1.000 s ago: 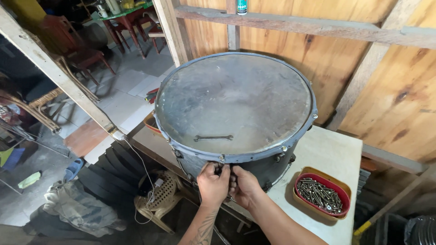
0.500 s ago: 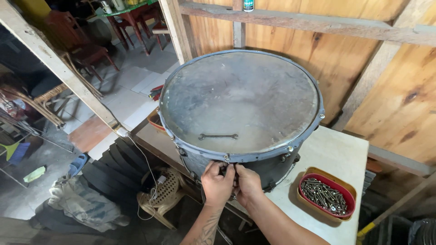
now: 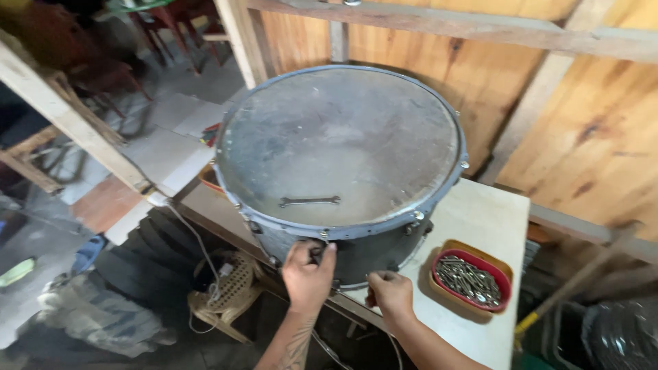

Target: Adjusting the tension rods on a drum using a small wrench at a repair bench.

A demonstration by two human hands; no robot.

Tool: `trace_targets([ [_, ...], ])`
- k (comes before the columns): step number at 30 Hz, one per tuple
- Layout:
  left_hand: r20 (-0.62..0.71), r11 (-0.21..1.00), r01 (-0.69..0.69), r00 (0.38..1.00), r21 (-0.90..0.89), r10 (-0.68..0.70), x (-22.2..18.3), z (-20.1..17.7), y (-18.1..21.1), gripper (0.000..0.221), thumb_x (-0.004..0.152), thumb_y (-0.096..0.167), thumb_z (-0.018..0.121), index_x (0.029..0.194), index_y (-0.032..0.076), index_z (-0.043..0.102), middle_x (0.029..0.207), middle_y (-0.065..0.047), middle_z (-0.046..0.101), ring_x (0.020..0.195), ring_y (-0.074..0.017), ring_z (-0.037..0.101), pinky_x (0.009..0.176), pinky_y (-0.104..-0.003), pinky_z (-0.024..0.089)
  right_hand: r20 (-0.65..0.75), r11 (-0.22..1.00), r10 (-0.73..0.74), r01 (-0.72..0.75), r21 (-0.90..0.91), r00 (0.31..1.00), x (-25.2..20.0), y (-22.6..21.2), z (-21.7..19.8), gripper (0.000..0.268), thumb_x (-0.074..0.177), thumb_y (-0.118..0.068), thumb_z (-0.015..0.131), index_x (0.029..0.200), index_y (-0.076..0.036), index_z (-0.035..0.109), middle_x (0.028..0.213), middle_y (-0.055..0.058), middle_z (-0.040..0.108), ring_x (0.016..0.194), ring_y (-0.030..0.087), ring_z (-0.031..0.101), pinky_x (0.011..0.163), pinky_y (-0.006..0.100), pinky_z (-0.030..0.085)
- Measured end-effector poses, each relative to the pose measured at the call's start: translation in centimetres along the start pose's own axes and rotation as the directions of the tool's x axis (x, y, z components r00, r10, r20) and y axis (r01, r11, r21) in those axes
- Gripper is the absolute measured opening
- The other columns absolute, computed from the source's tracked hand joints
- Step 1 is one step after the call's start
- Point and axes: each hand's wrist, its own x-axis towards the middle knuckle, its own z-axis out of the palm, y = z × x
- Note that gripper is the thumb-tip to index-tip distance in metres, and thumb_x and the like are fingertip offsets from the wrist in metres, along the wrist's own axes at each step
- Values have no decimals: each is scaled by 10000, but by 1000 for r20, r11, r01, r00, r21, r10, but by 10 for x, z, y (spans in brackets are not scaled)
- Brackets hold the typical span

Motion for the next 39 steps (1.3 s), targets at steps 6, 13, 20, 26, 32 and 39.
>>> trace_targets([
  [6,-57,949,-307,949,70,311,13,-15,17,239,879,173,818,1040,29,717,974,-127,687,853,-281,685,813,-392,575,-237,970,18,-75,-232,971,8,18,-114,122,771,-52,700,742,51,757,520,134,604,408,203,542,442,333,442],
  [13,161,900,-264,962,347,220,30,-20,30,221,907,213,818,940,1,768,877,-146,739,698,-251,704,565,-357,605,-484,941,-75,-99,-324,872,23,12,-212,187,729,-116,667,743,-3,816,467,125,614,431,159,548,485,300,456],
  [20,289,878,-257,946,403,144,33,-23,24,210,973,223,759,933,21,715,910,-117,711,816,-315,697,696,-473,578,-454,987,-52,-22,-156,890,57,35,-255,263,774,-105,740,961,66,811,692,140,680,492,225,588,475,364,503],
  [26,210,885,-166,974,435,80,36,-25,33,251,1029,266,723,1002,16,712,981,-127,723,930,-354,701,782,-500,559,-413,912,-85,-96,-399,907,58,14,-266,223,779,-179,718,857,0,826,523,115,685,500,123,601,550,293,495],
  [32,206,794,-240,967,559,147,39,-25,42,221,1035,275,731,1024,55,731,864,-108,724,680,-342,686,621,-475,543,-352,836,-163,-60,-545,922,80,17,-283,243,759,-253,752,588,-80,742,571,32,731,599,107,620,591,306,488],
  [39,229,813,-259,960,521,160,49,-25,47,114,917,205,778,960,101,792,857,-37,747,722,-270,699,657,-409,552,-251,854,-221,62,-516,942,112,23,-292,76,705,-134,728,684,-78,774,614,34,732,579,120,603,563,310,484],
])
